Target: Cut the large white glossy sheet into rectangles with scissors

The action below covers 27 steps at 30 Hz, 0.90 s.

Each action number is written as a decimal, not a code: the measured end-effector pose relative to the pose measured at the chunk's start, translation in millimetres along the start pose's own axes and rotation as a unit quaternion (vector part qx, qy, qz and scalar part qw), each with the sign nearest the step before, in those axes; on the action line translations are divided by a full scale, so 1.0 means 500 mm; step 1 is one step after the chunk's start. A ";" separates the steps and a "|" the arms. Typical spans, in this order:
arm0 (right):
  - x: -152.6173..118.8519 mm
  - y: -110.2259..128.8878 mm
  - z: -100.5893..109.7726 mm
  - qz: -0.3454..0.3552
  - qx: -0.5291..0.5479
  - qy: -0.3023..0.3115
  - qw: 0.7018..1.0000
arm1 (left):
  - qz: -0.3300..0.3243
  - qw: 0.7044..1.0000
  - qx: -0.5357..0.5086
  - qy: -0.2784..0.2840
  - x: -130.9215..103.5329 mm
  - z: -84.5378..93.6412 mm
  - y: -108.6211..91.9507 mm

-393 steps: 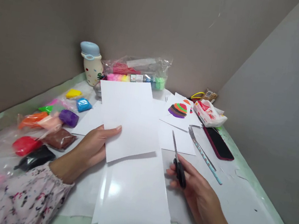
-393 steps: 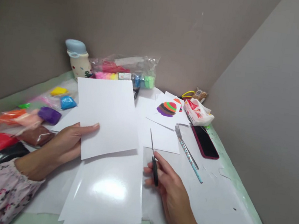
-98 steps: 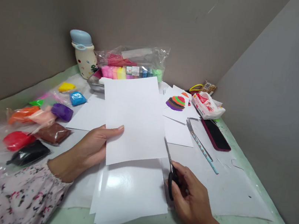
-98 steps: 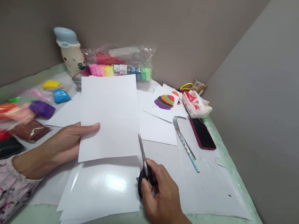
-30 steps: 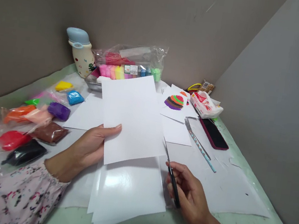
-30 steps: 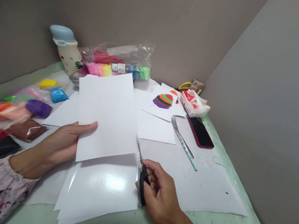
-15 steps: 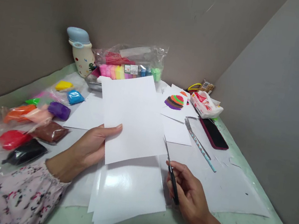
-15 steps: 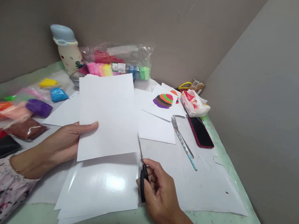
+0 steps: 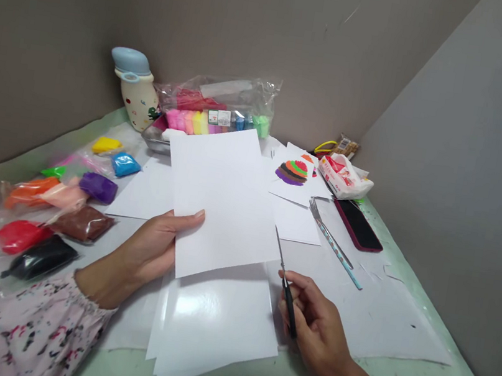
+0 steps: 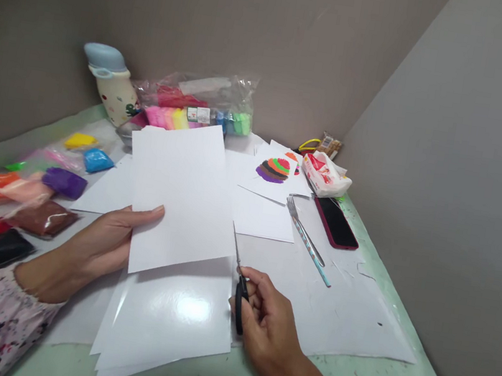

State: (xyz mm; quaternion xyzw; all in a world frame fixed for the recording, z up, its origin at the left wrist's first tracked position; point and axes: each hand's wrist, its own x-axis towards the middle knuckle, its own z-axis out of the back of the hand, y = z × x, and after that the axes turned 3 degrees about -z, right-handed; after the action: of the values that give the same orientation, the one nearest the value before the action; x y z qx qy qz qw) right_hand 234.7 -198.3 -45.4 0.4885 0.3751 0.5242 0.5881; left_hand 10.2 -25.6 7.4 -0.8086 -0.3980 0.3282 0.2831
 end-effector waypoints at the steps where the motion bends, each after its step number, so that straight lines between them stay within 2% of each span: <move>1: 0.000 -0.001 0.000 -0.003 -0.005 -0.003 1.000 | 0.000 1.000 0.001 -0.002 0.000 0.001 0.000; 12: 0.004 0.001 0.004 -0.026 -0.001 0.008 1.000 | 0.011 1.000 0.004 0.019 -0.001 -0.002 0.000; 15: 0.004 0.002 0.004 -0.028 -0.008 0.006 1.000 | 0.012 1.000 0.017 0.008 -0.001 -0.004 0.003; 19: 0.004 0.004 0.004 -0.016 -0.022 0.001 1.000 | 0.009 0.999 0.032 -0.007 -0.001 -0.005 0.006; 27: 0.004 0.011 0.006 0.008 -0.034 -0.005 0.999 | 0.001 0.999 0.040 0.008 -0.003 -0.002 0.005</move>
State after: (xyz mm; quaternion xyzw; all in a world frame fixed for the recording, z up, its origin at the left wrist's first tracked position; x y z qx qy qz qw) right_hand 236.7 -196.9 -39.4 0.4736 0.3504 0.5393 0.6017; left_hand 11.3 -28.3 6.6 -0.7996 -0.3813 0.3380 0.3177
